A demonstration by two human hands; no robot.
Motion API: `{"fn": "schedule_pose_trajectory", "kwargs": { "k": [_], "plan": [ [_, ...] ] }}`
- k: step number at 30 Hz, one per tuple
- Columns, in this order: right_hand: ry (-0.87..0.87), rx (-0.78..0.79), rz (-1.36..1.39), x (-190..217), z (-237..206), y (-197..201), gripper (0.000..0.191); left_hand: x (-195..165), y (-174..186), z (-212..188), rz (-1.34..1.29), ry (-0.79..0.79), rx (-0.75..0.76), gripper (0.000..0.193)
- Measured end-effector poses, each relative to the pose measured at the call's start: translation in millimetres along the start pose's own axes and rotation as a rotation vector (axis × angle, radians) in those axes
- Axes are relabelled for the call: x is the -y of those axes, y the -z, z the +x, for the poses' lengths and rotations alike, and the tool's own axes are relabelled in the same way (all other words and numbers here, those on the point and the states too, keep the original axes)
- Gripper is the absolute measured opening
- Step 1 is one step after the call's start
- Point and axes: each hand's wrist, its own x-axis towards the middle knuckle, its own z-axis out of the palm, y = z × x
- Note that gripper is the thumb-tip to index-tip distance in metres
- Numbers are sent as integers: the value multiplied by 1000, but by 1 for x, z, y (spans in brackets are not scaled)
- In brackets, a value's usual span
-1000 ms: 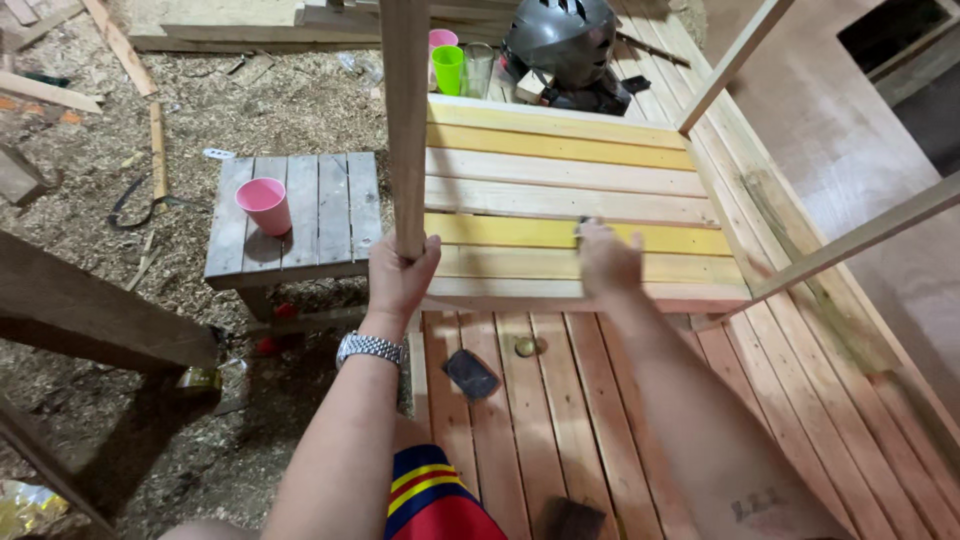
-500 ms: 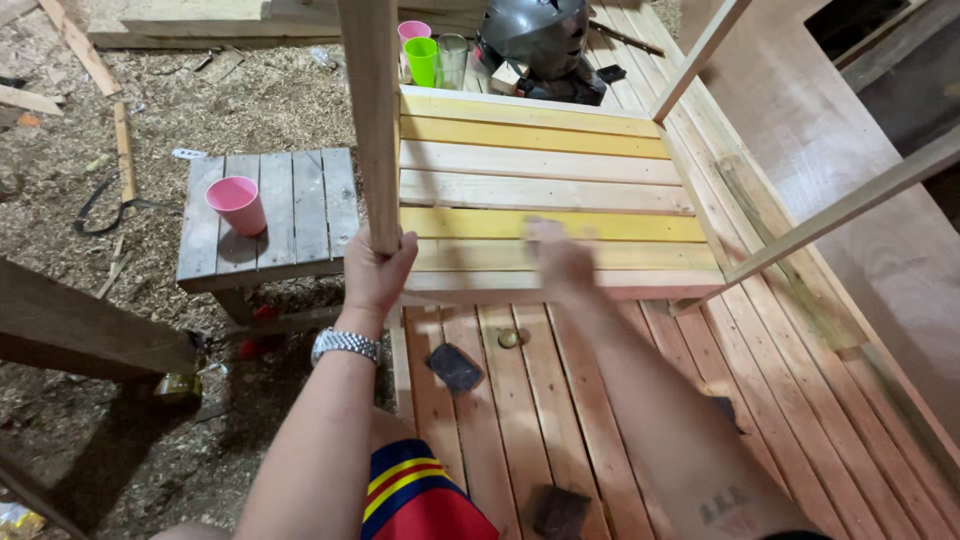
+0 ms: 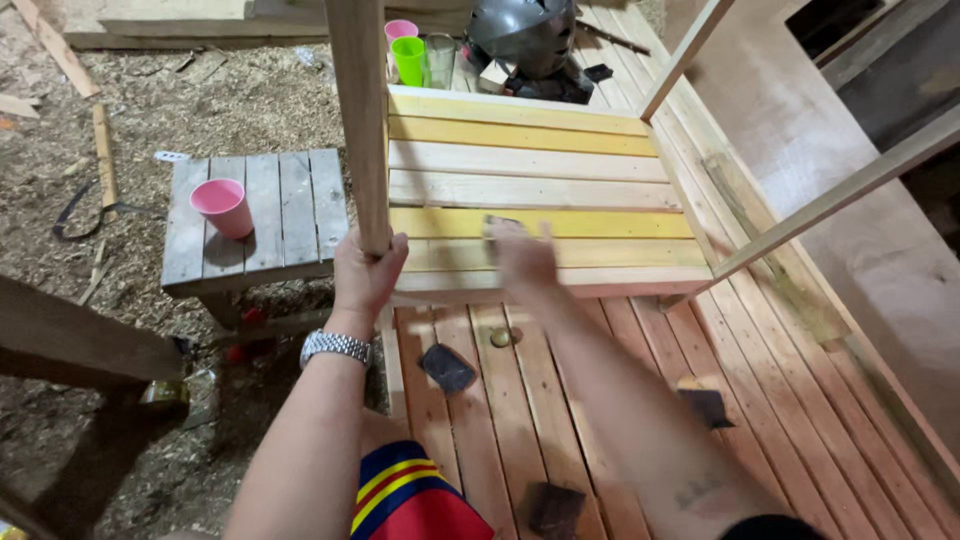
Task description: The person sits on a wooden floor and sands the slatted seat of a small wooden bench frame, rubbing sandpaper back and forth across the planks while steadying the frame with the other hand. They work over different boards of the seat, repositioning the sandpaper and continuing to sand.
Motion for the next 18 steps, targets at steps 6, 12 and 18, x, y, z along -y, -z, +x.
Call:
{"fn": "schedule_pose_trajectory", "kwargs": {
  "k": [6, 12, 18],
  "plan": [
    [-157, 62, -171, -85, -8, 53, 21, 1, -7, -4, -172, 90, -4, 18],
    [-67, 119, -105, 15, 17, 17, 17, -2, -8, -3, -146, 8, -20, 16],
    [5, 29, -79, 2, 1, 51, 21, -2, -6, -4, -170, 73, 26, 21]
  ]
}}
